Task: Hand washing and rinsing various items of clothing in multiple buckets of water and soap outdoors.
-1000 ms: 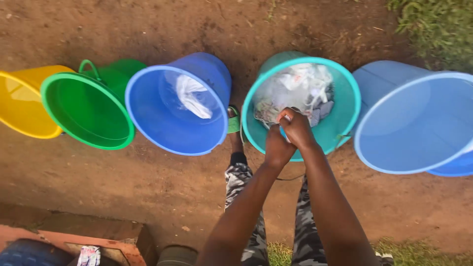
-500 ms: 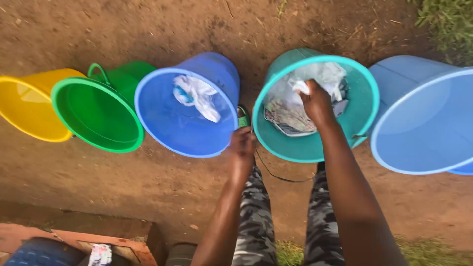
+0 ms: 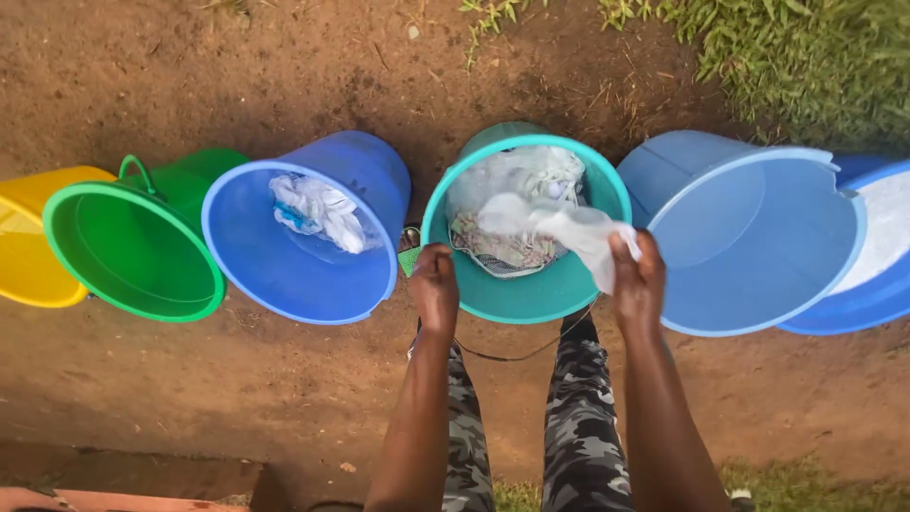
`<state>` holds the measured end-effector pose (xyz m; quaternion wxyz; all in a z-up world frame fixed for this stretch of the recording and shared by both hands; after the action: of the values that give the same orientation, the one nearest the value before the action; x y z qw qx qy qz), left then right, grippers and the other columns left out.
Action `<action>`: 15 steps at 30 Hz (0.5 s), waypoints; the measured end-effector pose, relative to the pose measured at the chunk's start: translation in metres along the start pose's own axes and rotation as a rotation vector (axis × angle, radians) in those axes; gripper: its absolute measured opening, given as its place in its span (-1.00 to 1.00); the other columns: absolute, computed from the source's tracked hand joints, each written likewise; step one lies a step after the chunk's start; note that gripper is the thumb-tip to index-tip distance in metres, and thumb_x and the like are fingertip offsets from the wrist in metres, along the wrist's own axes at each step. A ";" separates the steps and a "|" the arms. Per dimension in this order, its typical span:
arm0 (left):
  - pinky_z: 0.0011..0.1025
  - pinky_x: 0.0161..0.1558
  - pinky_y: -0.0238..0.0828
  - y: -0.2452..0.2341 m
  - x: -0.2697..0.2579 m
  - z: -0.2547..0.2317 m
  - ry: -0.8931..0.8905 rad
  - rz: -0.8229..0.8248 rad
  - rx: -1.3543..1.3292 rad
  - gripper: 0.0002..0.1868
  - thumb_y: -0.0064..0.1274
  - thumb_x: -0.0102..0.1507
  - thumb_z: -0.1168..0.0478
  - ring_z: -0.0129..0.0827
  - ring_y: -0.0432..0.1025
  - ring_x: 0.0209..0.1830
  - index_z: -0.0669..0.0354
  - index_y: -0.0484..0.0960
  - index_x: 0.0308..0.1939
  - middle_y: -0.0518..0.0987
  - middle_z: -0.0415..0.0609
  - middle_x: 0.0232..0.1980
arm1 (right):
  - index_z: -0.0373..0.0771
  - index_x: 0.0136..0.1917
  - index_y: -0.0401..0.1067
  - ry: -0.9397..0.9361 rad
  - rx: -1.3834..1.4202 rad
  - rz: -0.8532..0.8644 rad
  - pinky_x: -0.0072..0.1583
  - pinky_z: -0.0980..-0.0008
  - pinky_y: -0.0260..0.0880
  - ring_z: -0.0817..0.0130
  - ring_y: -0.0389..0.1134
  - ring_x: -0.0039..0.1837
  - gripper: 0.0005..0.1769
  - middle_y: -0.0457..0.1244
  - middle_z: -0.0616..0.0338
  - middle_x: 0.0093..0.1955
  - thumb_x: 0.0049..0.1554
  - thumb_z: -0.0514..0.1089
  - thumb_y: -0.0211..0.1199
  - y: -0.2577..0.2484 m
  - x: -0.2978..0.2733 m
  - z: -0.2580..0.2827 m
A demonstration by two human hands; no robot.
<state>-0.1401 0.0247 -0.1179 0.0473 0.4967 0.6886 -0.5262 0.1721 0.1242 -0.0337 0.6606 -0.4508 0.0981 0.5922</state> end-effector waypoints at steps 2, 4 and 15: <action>-0.37 -0.10 0.51 0.023 -0.002 0.013 0.046 0.107 -0.502 -0.78 -0.10 0.50 0.16 -0.30 0.51 -0.23 0.16 0.62 0.01 0.63 0.06 -0.21 | -0.30 0.23 0.45 -0.228 0.047 0.127 0.07 0.39 0.37 0.34 0.35 0.05 -0.74 0.37 0.11 0.06 0.39 -0.12 0.13 0.042 0.025 -0.045; -0.37 -0.14 0.54 0.054 -0.017 -0.014 -0.075 0.343 -0.830 -0.77 -0.06 0.42 0.13 -0.33 0.52 -0.17 0.13 0.55 0.07 0.61 0.00 -0.13 | -0.30 0.25 0.43 -0.245 0.023 0.232 0.06 0.39 0.40 0.37 0.40 0.05 -0.72 0.39 0.07 0.06 0.33 -0.14 0.14 0.074 -0.016 -0.005; -0.39 0.02 0.40 0.171 -0.001 0.109 0.357 0.394 -0.093 -0.60 -0.29 0.54 0.06 -0.25 0.39 -0.05 0.02 0.65 0.24 0.56 0.00 -0.06 | -0.29 0.14 0.52 -0.157 -0.031 0.896 -0.06 0.32 0.41 0.33 0.47 -0.10 -0.72 0.46 0.00 -0.11 0.18 -0.15 0.29 0.070 -0.098 0.045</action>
<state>-0.0645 -0.0677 -0.2814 0.0492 0.7034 0.5994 -0.3788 0.0657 0.0804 0.0237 0.3377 -0.3275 0.2244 0.8534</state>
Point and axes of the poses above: each hand's wrist, its own x-axis towards the middle knuckle, its own y-axis out of the palm, z = x × y, the point moved 7 cm from there along x, towards the middle knuckle
